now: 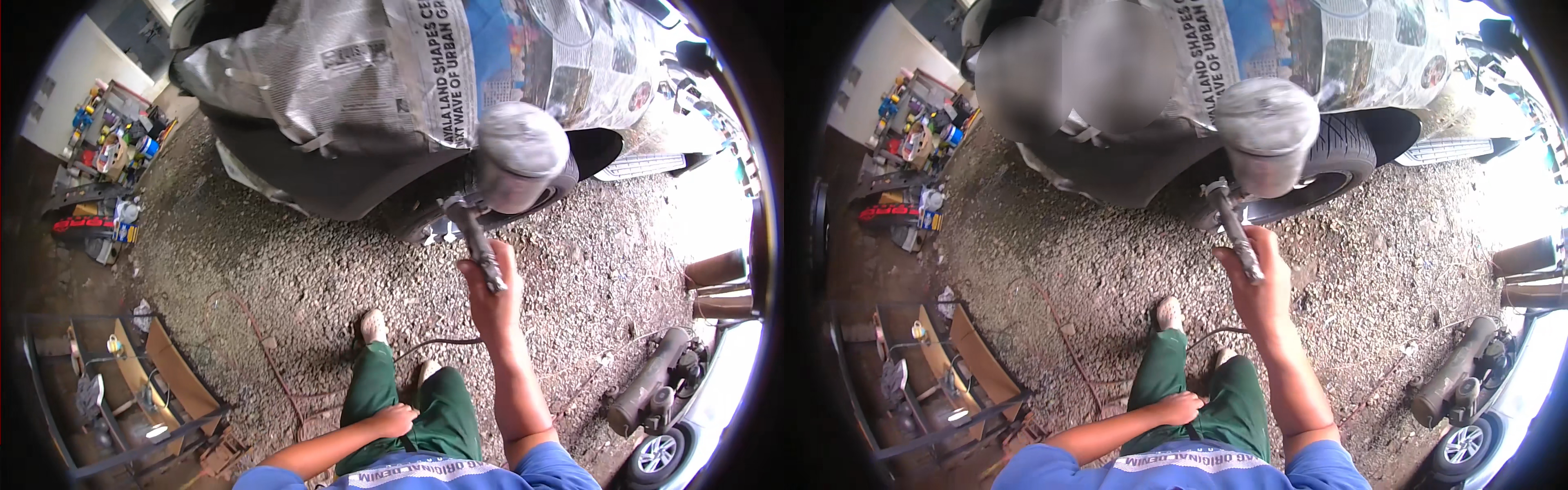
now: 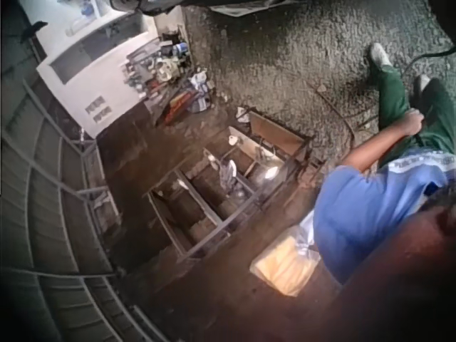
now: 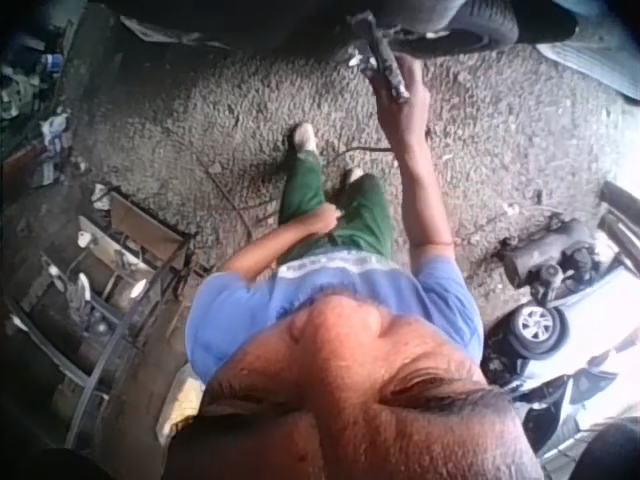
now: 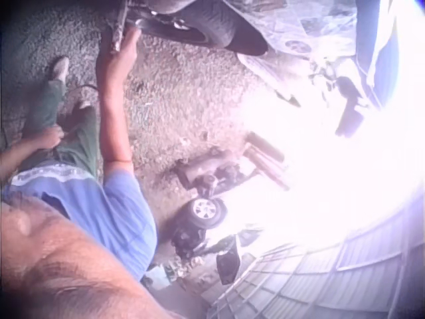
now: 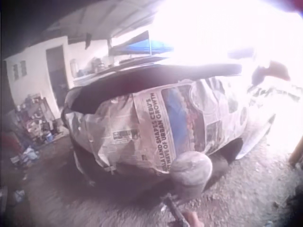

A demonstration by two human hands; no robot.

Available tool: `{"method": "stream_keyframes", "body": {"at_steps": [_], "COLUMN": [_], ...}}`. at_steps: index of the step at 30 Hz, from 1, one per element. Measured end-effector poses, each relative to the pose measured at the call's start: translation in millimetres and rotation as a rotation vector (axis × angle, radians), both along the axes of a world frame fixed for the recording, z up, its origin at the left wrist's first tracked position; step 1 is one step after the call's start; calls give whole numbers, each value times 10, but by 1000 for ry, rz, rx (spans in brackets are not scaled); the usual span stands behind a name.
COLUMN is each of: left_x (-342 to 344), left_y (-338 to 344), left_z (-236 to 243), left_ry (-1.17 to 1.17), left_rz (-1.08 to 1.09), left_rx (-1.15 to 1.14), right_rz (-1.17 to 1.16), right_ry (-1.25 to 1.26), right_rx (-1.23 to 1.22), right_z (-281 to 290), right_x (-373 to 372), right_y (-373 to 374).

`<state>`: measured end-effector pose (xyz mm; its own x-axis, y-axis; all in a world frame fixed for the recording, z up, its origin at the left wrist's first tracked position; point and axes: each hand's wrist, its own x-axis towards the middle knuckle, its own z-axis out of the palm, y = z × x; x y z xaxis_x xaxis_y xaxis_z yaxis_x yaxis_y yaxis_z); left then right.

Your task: The person uses a spray gun to apply paint to the front bumper of a car, then applies masking tape and newspaper to the hood.

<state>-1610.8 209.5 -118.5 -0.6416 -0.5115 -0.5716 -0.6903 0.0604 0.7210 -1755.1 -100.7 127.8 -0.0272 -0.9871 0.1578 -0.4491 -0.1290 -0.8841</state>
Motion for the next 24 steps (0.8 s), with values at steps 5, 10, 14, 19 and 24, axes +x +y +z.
{"method": "stream_keyframes", "body": {"at_steps": [5,10,14,19,24], "left_x": [206,451,651,1070,1744], "left_y": [672,1367,1639,1939,2099], "left_z": [593,1045,1278,1656,1635], "left_ry": [-93,-329,-229,-218,-267], "left_rz": [450,795,885,1062,1106], "left_rx": [-447,252,313,363,473], "right_rz": [124,166,282,478,684], "right_ry": [-132,-250,-277,139,232], "right_rx": [230,254,211,-17,-20], "right_z": [198,341,214,176,181], "right_x": [248,188,115,146,840], "right_y": [191,753,1273,1821,2066]}}
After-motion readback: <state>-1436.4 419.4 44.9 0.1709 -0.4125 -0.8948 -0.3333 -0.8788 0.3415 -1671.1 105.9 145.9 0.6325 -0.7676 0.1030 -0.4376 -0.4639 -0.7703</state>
